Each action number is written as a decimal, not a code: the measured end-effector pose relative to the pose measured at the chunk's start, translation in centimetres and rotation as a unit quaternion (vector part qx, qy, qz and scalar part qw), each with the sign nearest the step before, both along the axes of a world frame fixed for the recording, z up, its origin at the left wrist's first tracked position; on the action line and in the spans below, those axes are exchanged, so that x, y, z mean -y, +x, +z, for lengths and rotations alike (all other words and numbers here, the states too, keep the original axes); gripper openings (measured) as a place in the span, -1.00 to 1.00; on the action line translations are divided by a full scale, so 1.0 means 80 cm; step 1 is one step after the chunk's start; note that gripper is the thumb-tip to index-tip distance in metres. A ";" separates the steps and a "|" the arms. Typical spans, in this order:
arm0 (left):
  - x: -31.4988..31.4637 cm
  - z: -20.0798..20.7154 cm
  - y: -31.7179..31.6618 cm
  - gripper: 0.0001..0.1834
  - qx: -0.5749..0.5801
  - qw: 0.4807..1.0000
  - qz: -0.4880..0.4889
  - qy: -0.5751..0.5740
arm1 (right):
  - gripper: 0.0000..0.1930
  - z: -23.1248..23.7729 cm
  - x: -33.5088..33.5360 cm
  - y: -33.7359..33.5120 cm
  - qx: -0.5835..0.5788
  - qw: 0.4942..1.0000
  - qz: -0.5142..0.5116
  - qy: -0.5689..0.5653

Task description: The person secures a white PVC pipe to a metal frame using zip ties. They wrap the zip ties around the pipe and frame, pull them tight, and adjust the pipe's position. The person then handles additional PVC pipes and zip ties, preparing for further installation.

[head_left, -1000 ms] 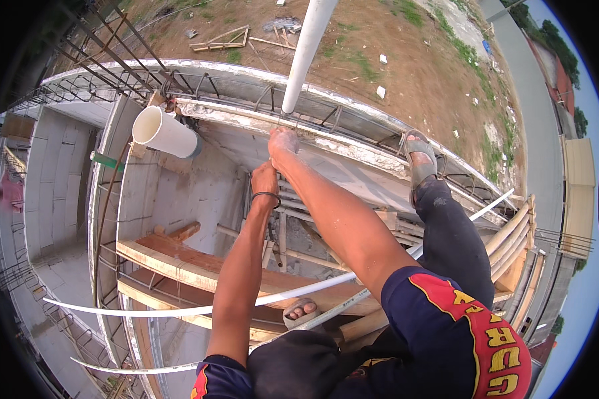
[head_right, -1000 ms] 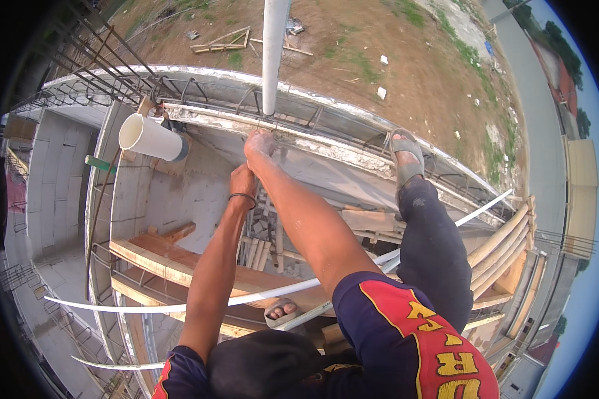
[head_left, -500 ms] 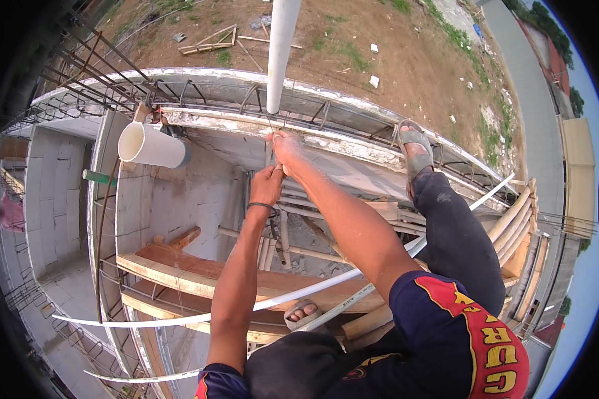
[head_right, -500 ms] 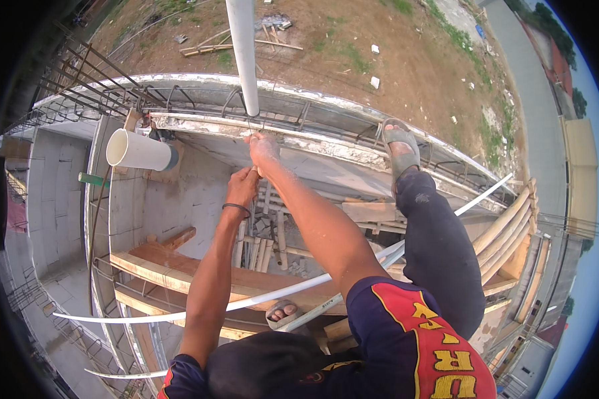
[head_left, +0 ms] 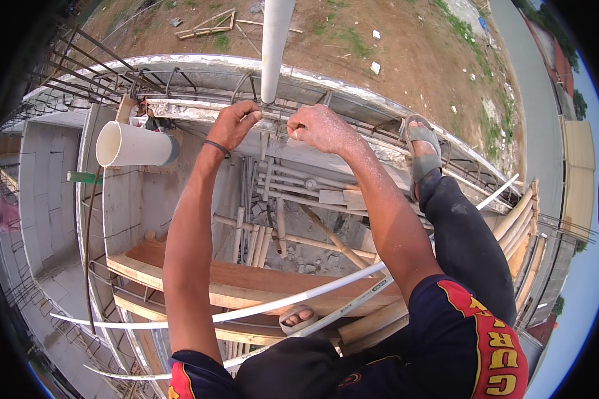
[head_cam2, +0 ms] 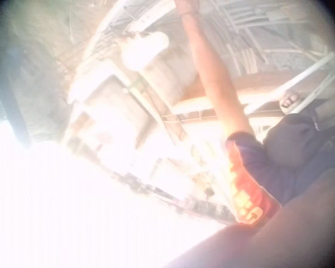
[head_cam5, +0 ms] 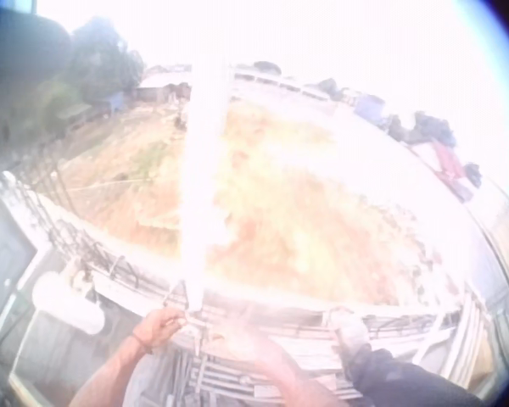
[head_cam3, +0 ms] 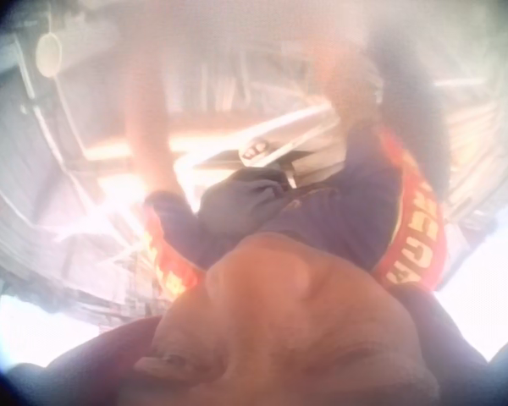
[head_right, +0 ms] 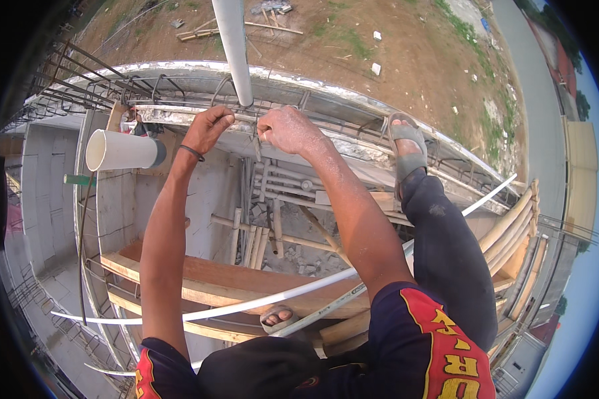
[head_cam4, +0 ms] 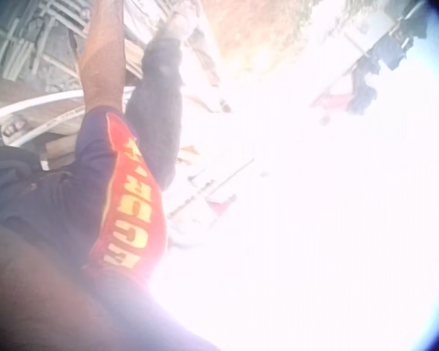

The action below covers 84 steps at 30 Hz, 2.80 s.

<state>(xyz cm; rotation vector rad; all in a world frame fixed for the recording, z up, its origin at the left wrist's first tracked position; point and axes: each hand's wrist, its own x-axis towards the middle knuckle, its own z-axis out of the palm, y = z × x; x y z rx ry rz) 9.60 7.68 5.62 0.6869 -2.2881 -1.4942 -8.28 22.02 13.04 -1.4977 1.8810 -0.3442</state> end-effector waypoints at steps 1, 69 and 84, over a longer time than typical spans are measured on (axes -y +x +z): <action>-0.003 -0.006 0.001 -0.85 -0.008 0.999 0.020 0.041 | -0.79 0.003 0.008 -0.005 -0.094 0.995 0.042 0.020; -0.037 -0.023 -0.052 -0.68 0.229 0.932 0.263 -0.098 | -0.40 -0.213 0.135 -0.058 0.145 0.945 -0.119 0.267; -0.074 -0.018 -0.084 -0.71 0.275 0.921 0.241 -0.136 | -0.64 -0.186 0.141 -0.055 0.051 0.960 -0.064 0.268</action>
